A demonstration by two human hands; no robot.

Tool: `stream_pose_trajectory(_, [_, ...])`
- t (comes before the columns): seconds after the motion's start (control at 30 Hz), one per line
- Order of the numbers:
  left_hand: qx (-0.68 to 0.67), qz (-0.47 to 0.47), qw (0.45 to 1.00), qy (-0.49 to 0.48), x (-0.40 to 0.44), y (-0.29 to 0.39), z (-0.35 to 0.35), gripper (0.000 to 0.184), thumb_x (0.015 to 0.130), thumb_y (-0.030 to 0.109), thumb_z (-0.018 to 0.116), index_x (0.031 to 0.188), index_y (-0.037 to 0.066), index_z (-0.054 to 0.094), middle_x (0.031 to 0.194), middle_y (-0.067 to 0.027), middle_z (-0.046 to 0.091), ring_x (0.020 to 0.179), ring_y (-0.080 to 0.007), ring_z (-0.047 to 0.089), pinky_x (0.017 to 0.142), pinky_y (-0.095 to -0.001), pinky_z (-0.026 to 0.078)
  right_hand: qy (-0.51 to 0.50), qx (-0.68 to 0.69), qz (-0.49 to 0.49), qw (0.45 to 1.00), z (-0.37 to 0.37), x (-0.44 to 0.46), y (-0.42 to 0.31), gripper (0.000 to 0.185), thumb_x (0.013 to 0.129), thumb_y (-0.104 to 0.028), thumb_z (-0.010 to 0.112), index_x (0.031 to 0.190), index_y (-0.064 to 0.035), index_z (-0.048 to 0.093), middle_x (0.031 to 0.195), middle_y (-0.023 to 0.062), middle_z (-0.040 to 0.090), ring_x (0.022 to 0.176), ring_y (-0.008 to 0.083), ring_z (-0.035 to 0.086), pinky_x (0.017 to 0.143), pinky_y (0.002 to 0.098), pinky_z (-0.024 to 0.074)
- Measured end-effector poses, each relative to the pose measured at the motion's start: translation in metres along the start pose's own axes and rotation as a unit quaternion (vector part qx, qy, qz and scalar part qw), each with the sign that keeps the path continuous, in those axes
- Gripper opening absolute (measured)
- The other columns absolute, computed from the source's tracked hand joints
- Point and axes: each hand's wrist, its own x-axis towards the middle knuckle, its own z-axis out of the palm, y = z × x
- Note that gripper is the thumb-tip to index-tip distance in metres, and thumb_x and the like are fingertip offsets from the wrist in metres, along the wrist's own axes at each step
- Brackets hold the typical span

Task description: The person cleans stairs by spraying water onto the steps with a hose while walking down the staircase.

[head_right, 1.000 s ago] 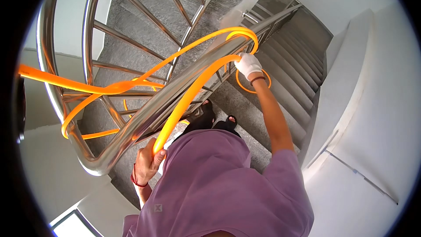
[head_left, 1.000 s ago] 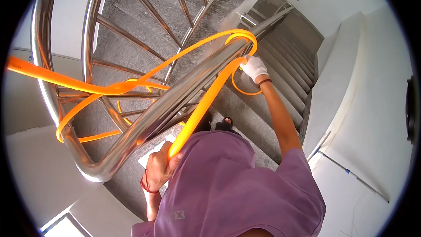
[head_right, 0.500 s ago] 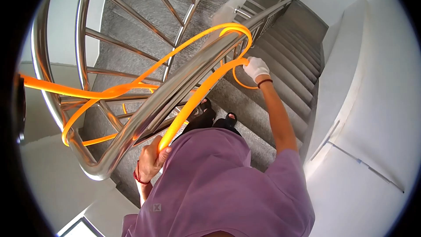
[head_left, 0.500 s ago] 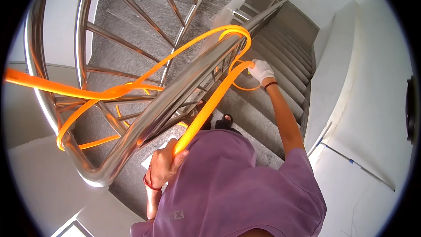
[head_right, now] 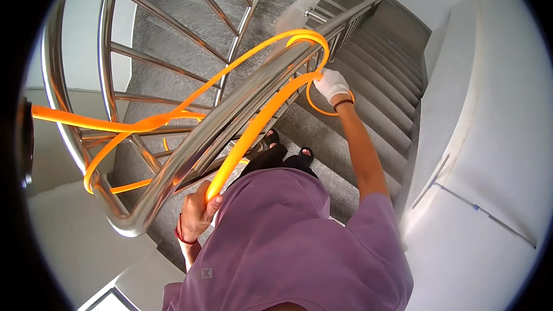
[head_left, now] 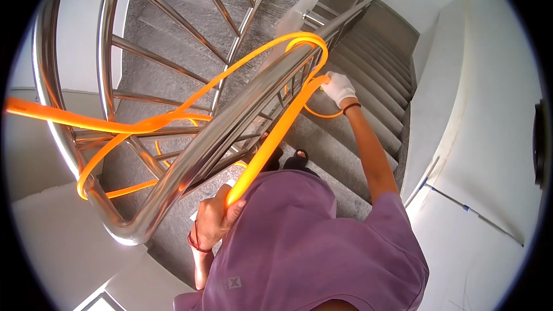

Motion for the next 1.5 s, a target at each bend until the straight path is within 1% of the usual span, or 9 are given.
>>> stream_pose_trajectory(0.43, [-0.008, -0.002, 1.0, 0.002, -0.012, -0.002, -0.014, 0.041, 0.082, 0.042, 0.052, 0.078, 0.001, 0.05, 0.049, -0.0136, 0.046, 0.044, -0.0315, 0.05, 0.041, -0.0351, 0.038, -0.009, 0.069, 0.07, 0.995, 0.006, -0.026, 0.008, 0.024, 0.077, -0.023, 0.049, 0.097, -0.0098, 0.055, 0.089, 0.0159, 0.06, 0.079, 0.0316, 0.059, 0.07, 0.0396, 0.0478])
stream_pose_trajectory(0.5, [-0.051, 0.009, 0.998, -0.021, -0.026, -0.008, -0.018, 0.042, 0.081, 0.043, 0.052, 0.075, 0.002, 0.051, 0.049, -0.0117, 0.045, 0.042, -0.0286, 0.048, 0.041, -0.0332, 0.037, -0.04, 0.443, 0.137, 0.885, 0.03, -0.051, 0.017, 0.026, 0.077, -0.013, 0.048, 0.103, -0.0081, 0.051, 0.09, 0.0117, 0.06, 0.075, 0.0254, 0.061, 0.068, 0.0356, 0.0504])
stream_pose_trajectory(0.63, [-0.052, -0.046, 0.993, -0.098, -0.047, -0.018, -0.03, 0.042, 0.081, 0.044, 0.052, 0.073, 0.002, 0.05, 0.05, -0.0105, 0.044, 0.042, -0.0267, 0.047, 0.041, -0.032, 0.036, -0.056, 0.844, 0.234, 0.479, 0.065, -0.109, 0.026, 0.025, 0.076, -0.006, 0.05, 0.101, -0.0035, 0.05, 0.085, 0.0085, 0.056, 0.075, 0.0195, 0.059, 0.064, 0.0295, 0.0518])
stream_pose_trajectory(0.83, [0.022, -0.086, 0.968, -0.236, -0.067, -0.011, -0.04, 0.044, 0.08, 0.05, 0.049, 0.084, 0.007, 0.055, 0.058, -0.0119, 0.051, 0.052, -0.0335, 0.053, 0.046, -0.0362, 0.04, -0.009, 0.932, 0.302, 0.201, 0.156, -0.135, 0.043, 0.016, 0.081, -0.025, 0.05, 0.08, -0.0085, 0.05, 0.072, 0.0034, 0.052, 0.064, 0.0175, 0.053, 0.062, 0.0305, 0.047])
stream_pose_trajectory(0.9, [-0.015, -0.131, 0.937, -0.323, -0.065, 0.0, -0.048, 0.043, 0.079, 0.048, 0.051, 0.089, 0.006, 0.054, 0.064, -0.0134, 0.053, 0.058, -0.0345, 0.054, 0.05, -0.0367, 0.042, 0.009, 0.909, 0.31, 0.277, 0.159, -0.143, 0.029, 0.015, 0.082, -0.022, 0.05, 0.076, -0.0084, 0.049, 0.07, 0.0028, 0.051, 0.057, 0.0149, 0.051, 0.053, 0.0276, 0.0471])
stream_pose_trajectory(0.93, [-0.005, -0.126, 0.932, -0.339, -0.064, 0.005, -0.05, 0.043, 0.079, 0.048, 0.051, 0.089, 0.006, 0.054, 0.064, -0.0134, 0.053, 0.058, -0.0345, 0.054, 0.05, -0.0367, 0.042, -0.013, 0.94, 0.306, 0.149, 0.163, -0.144, 0.023, 0.013, 0.083, -0.019, 0.05, 0.076, -0.0087, 0.049, 0.069, 0.0025, 0.051, 0.056, 0.0136, 0.051, 0.05, 0.0254, 0.0463])
stream_pose_trajectory(1.0, [-0.034, -0.116, 0.936, -0.331, -0.057, 0.012, -0.053, 0.033, 0.084, 0.034, 0.051, 0.086, 0.001, 0.052, 0.057, -0.0012, 0.047, 0.049, -0.0078, 0.044, 0.046, -0.022, 0.035, -0.053, 0.949, 0.312, -0.003, 0.158, -0.146, 0.011, 0.01, 0.083, -0.016, 0.051, 0.075, -0.0095, 0.049, 0.067, 0.0023, 0.05, 0.053, 0.0116, 0.049, 0.046, 0.0212, 0.0453])
stream_pose_trajectory(1.07, [-0.037, -0.134, 0.934, -0.33, -0.045, 0.022, -0.056, 0.027, 0.084, 0.027, 0.052, 0.088, 0.001, 0.052, 0.058, -0.0009, 0.046, 0.051, -0.0069, 0.043, 0.047, -0.021, 0.035, -0.074, 0.92, 0.38, -0.056, 0.159, -0.15, 0.001, 0.011, 0.081, -0.016, 0.055, 0.074, -0.0107, 0.048, 0.065, 0.0021, 0.049, 0.049, 0.0102, 0.048, 0.044, 0.0195, 0.0445])
stream_pose_trajectory(1.5, [0.082, -0.039, 0.865, -0.494, 0.046, -0.039, -0.096, 0.021, 0.076, 0.018, 0.056, 0.093, 0.007, 0.051, 0.066, -0.0119, 0.052, 0.061, -0.0264, 0.053, 0.055, -0.0314, 0.04, 0.041, 0.921, 0.387, 0.018, 0.173, -0.168, -0.013, 0.018, 0.088, -0.02, 0.044, 0.086, -0.0017, 0.045, 0.069, 0.005, 0.05, 0.048, 0.0113, 0.047, 0.044, 0.0177, 0.0447])
